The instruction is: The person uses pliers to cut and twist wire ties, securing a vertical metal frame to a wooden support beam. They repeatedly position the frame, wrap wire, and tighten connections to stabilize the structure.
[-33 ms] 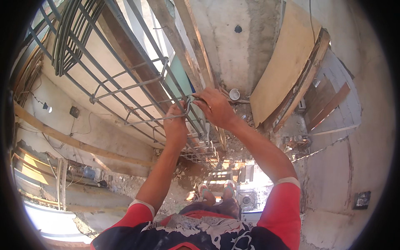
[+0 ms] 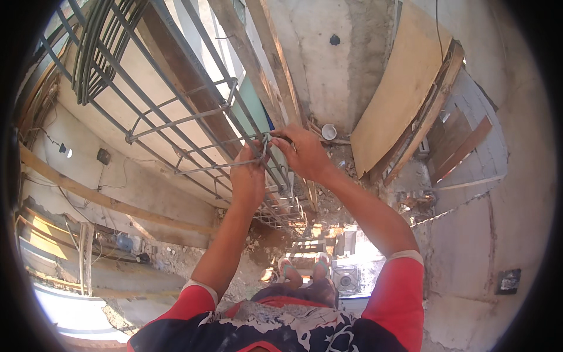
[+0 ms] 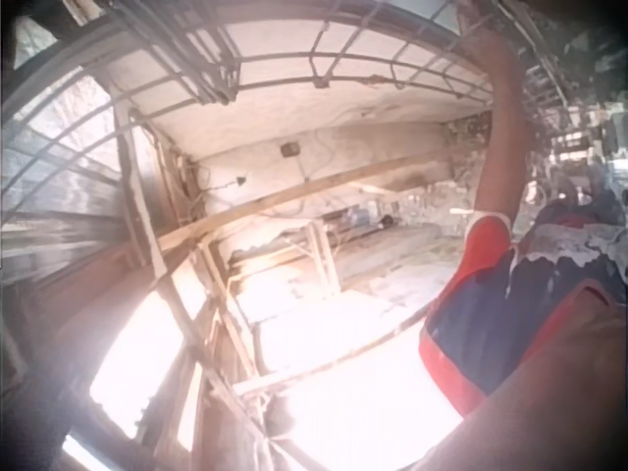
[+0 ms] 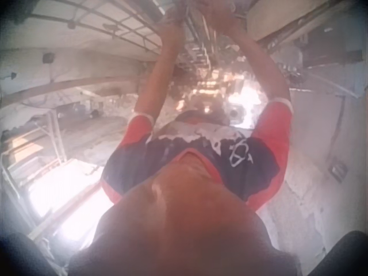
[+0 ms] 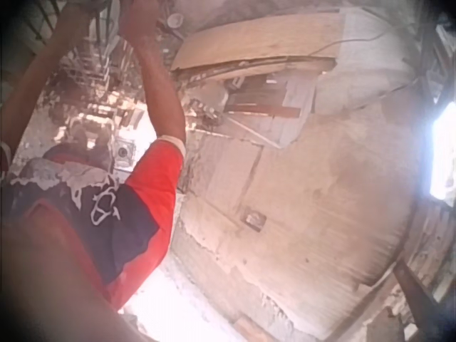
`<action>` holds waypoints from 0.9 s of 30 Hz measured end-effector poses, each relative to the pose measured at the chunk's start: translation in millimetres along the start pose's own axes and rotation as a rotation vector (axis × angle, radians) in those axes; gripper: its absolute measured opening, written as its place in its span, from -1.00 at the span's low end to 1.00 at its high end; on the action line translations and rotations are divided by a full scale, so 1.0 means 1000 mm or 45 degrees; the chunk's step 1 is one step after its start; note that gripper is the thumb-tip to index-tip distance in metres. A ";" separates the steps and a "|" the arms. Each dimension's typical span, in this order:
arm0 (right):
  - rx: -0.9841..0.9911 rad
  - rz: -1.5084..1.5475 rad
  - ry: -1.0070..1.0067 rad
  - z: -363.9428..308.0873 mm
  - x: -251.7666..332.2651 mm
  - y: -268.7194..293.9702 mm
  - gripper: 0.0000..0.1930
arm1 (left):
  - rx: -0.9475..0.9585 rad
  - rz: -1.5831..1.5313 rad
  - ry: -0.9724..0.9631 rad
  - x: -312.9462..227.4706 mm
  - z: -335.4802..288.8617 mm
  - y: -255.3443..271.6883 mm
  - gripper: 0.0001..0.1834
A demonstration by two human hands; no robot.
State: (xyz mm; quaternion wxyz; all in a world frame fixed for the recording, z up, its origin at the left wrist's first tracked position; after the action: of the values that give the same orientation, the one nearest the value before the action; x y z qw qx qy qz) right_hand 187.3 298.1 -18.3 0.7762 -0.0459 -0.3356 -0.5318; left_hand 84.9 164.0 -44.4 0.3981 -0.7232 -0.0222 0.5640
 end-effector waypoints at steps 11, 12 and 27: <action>0.464 0.840 -1.475 0.026 -0.006 -0.003 -0.64 | 0.206 -0.241 0.003 -0.022 -0.021 -0.006 -0.42; 0.450 0.774 -1.421 0.026 -0.005 -0.004 -0.66 | 0.142 -0.229 0.036 -0.026 -0.016 -0.010 -0.42; 0.086 -0.583 0.966 0.029 0.000 0.009 -0.45 | 0.120 -0.218 -0.042 -0.027 -0.009 -0.014 -0.55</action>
State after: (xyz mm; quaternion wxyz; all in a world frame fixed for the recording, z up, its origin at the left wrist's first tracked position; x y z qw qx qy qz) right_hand 181.4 314.6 6.2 0.7078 0.2533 -0.0457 -0.6579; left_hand 88.6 156.0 -14.2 0.4781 -0.6898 -0.0639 0.5399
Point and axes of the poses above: each hand's wrist, its own z-axis towards the middle knuckle, its own y-axis out of the back of the hand, x = y × z, the point moved 2 cm from there along z, towards the middle knuckle, and after that the axes turned 12 degrees about -x, right-handed, at the moved point
